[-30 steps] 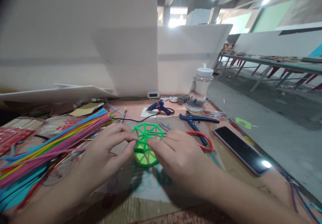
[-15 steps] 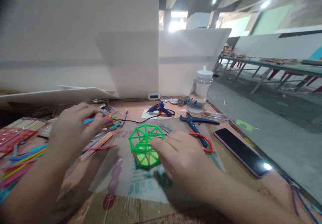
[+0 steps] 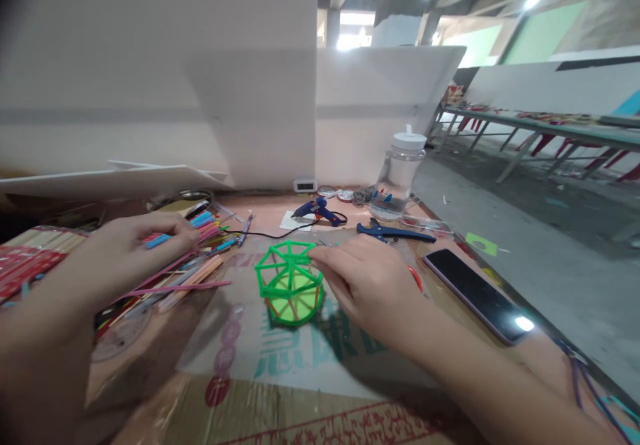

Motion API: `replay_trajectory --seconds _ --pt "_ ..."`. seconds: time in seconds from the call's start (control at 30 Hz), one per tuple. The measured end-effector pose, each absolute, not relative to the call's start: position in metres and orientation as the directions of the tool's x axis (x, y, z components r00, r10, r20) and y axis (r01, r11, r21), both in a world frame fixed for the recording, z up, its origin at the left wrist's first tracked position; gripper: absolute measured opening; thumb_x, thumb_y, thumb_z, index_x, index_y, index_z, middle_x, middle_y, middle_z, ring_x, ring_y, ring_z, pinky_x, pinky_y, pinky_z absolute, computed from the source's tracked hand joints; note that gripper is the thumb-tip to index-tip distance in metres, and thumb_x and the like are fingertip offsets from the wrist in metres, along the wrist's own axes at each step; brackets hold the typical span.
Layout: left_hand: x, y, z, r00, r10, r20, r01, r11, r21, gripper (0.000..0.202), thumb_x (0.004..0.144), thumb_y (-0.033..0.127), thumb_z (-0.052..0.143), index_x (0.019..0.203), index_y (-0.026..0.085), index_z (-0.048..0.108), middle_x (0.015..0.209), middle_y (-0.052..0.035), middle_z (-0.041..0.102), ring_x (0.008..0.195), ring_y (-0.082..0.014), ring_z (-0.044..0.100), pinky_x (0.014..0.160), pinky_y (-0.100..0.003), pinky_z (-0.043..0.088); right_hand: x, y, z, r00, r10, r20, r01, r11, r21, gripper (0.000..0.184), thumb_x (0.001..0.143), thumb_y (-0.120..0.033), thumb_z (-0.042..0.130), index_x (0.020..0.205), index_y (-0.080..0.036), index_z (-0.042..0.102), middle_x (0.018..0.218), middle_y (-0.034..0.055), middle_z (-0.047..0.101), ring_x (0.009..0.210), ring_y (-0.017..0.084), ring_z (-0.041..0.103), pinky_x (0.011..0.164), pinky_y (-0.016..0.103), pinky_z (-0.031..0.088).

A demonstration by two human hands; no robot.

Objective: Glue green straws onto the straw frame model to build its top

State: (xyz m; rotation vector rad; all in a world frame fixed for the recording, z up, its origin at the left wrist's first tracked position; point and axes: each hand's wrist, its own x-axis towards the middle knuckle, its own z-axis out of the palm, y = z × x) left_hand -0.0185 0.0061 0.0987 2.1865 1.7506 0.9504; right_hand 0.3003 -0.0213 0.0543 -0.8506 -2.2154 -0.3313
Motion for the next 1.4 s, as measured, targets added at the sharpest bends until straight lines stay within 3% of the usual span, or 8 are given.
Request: replay_trajectory --seconds 0.1,0.17,0.4,0.73,0.97,1.07,1.23,1.4 --pt "-0.015 -0.003 0.101 0.105 0.887 0.449 0.819 -0.333 0.468 0.023 0.082 0.043 0.061 0.088 0.029 0.078 0.094 -0.0009 0.078 0.091 -0.0279 0.069 0.077 -0.033 0.047 0.3 -0.018 0.054 -0.51 0.485 0.71 0.652 0.757 -0.049 0.018 0.099 -0.018 0.059 0.105 -0.014 0.076 0.083 0.0053 0.075 0.075 0.018 0.064 0.07 0.031 0.046" --pt "-0.008 -0.006 0.096 0.107 0.833 0.543 0.819 -0.383 0.427 0.021 0.088 0.041 0.06 0.095 0.029 0.077 0.1 -0.0007 0.078 0.095 -0.0264 0.069 0.082 -0.033 0.048 0.298 -0.016 0.054 -0.521 0.474 0.71 0.634 0.772 -0.051 0.019 0.099 -0.017 0.059 0.105 -0.012 0.076 0.082 0.0071 0.072 0.074 0.018 0.063 0.068 0.03 0.047" --pt "0.03 -0.013 0.07 0.4 0.673 0.621 0.638 -0.691 0.338 0.021 0.1 0.033 0.058 0.102 0.022 0.076 0.099 -0.0043 0.072 0.097 -0.0219 0.064 0.085 -0.034 0.045 0.29 -0.015 0.051 -0.557 0.438 0.705 0.578 0.815 -0.049 0.02 0.099 -0.014 0.058 0.107 -0.009 0.076 0.082 0.0087 0.068 0.073 0.017 0.06 0.064 0.028 0.046" --pt "0.054 -0.019 0.054 0.481 0.606 0.633 0.598 -0.755 0.269 0.016 0.1 0.027 0.06 0.091 0.019 0.071 0.093 -0.0027 0.067 0.091 -0.0208 0.057 0.085 -0.036 0.039 0.292 -0.02 0.054 -0.554 0.508 0.66 0.582 0.803 -0.13 0.017 0.1 -0.02 0.059 0.103 -0.015 0.075 0.078 0.0038 0.07 0.07 0.016 0.06 0.065 0.028 0.043" --pt "0.055 -0.017 0.05 0.45 0.707 0.546 0.611 -0.69 0.389 0.031 0.106 0.033 0.043 0.083 0.018 0.058 0.087 -0.0047 0.06 0.087 -0.0231 0.054 0.077 -0.037 0.041 0.302 -0.015 0.062 -0.492 0.576 0.652 0.572 0.779 -0.257 0.012 0.097 -0.018 0.062 0.093 -0.016 0.073 0.08 0.0018 0.073 0.075 0.013 0.064 0.068 0.024 0.045" --pt "0.055 -0.023 0.051 0.407 0.743 0.531 0.542 -0.664 0.514 0.034 0.107 0.035 0.039 0.085 0.019 0.059 0.088 -0.004 0.062 0.088 -0.0213 0.057 0.079 -0.036 0.043 0.301 -0.014 0.064 -0.473 0.695 0.541 0.529 0.715 -0.456 0.012 0.096 -0.018 0.063 0.088 -0.018 0.072 0.074 -0.0011 0.072 0.07 0.012 0.064 0.066 0.023 0.046" --pt "0.058 -0.032 0.052 0.334 0.854 0.399 0.338 -0.503 0.795 0.028 0.102 0.043 0.054 0.122 0.029 0.069 0.117 -0.0028 0.073 0.105 -0.0212 0.066 0.091 -0.034 0.05 0.286 -0.022 0.065 -0.419 0.843 0.338 0.322 0.486 -0.813 0.018 0.095 -0.021 0.06 0.079 -0.019 0.067 0.062 -0.003 0.069 0.058 0.011 0.063 0.059 0.024 0.049" --pt "0.065 -0.034 0.056 0.309 0.862 0.401 0.175 -0.466 0.868 0.013 0.093 0.035 0.069 0.088 0.028 0.079 0.094 -0.0006 0.077 0.091 -0.019 0.069 0.084 -0.03 0.055 0.277 -0.032 0.066 -0.477 0.828 0.295 0.262 0.455 -0.851 0.015 0.094 -0.021 0.061 0.082 -0.018 0.07 0.069 -0.0012 0.072 0.063 0.011 0.067 0.062 0.023 0.053"
